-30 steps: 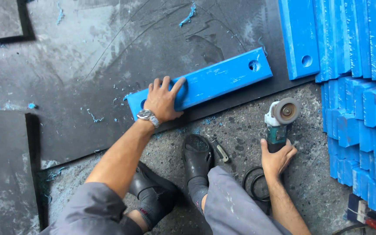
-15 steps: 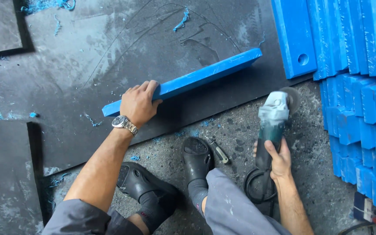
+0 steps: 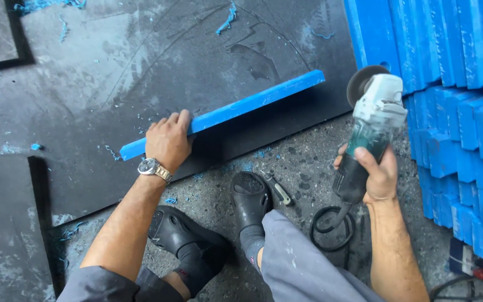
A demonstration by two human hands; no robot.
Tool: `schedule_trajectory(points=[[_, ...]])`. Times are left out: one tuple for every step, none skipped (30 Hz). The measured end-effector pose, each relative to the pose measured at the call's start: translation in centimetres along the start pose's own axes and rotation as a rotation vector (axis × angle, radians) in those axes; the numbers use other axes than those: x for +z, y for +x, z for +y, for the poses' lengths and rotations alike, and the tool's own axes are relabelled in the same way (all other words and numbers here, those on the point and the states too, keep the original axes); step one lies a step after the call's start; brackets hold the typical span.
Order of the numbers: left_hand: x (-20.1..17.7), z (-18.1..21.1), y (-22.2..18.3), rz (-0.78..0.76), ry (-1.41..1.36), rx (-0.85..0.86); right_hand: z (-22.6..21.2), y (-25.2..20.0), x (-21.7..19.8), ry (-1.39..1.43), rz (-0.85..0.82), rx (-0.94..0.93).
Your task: Sanding and deburring the edges of blue plastic industrial components using an angle grinder and a manual deburring tool.
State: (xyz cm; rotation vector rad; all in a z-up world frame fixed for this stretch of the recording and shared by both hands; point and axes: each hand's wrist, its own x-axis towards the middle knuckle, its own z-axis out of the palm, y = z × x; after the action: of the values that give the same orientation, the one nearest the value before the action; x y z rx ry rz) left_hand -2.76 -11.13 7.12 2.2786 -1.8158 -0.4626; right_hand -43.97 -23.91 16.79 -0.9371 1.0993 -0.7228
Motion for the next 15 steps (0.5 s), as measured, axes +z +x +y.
schedule_trajectory(points=[[0.1,-0.2,0.1,0.005,0.001,-0.007,0.0,0.4,0.0,-0.002,-0.009,-0.001],[0.1,-0.4,0.2,-0.023,0.002,0.003,0.0,0.8,0.1,-0.054,0.004,-0.002],[0.2,-0.5,0.0,-0.06,0.004,0.017,0.2,0.7,0.1,-0.104,0.022,0.003],[0.1,-0.6,-0.1,-0.064,0.005,0.013,-0.4,1.0,0.5,-0.103,0.02,0.007],[0.0,-0.6,-0.1,-0.076,0.004,0.019,-1.0,1.2,0.9,-0.154,0.062,0.04],[-0.2,-0.6,0.0,-0.087,0.002,0.025,-1.7,1.4,1.2,-0.206,0.104,0.073],[-0.2,-0.5,0.0,-0.088,-0.003,0.03,-1.8,1.5,1.1,-0.209,0.109,0.073],[-0.1,-0.4,0.0,-0.079,-0.008,0.036,-1.8,1.6,1.1,-0.349,0.123,0.044],[-0.1,-0.3,0.1,-0.066,-0.013,0.038,-2.0,1.9,1.0,-0.49,0.132,0.014],[0.0,-0.2,0.1,-0.063,-0.017,0.038,-1.8,2.2,0.8,-0.494,0.133,0.012],[0.1,-0.2,-0.2,-0.071,-0.015,0.042,-1.4,2.4,0.7,-0.491,0.139,-0.005],[0.2,-0.2,-0.4,-0.079,-0.013,0.045,-1.0,2.6,0.6,-0.489,0.145,-0.021],[0.3,-0.2,-0.5,-0.085,-0.013,0.051,-0.8,2.6,0.5,-0.487,0.152,-0.017],[0.3,-0.1,-0.7,-0.056,-0.007,0.067,-0.6,2.6,0.3,-0.56,0.15,-0.059],[0.4,0.3,-0.6,-0.026,-0.004,0.089,-0.7,2.4,-0.2,-0.636,0.154,-0.102]])
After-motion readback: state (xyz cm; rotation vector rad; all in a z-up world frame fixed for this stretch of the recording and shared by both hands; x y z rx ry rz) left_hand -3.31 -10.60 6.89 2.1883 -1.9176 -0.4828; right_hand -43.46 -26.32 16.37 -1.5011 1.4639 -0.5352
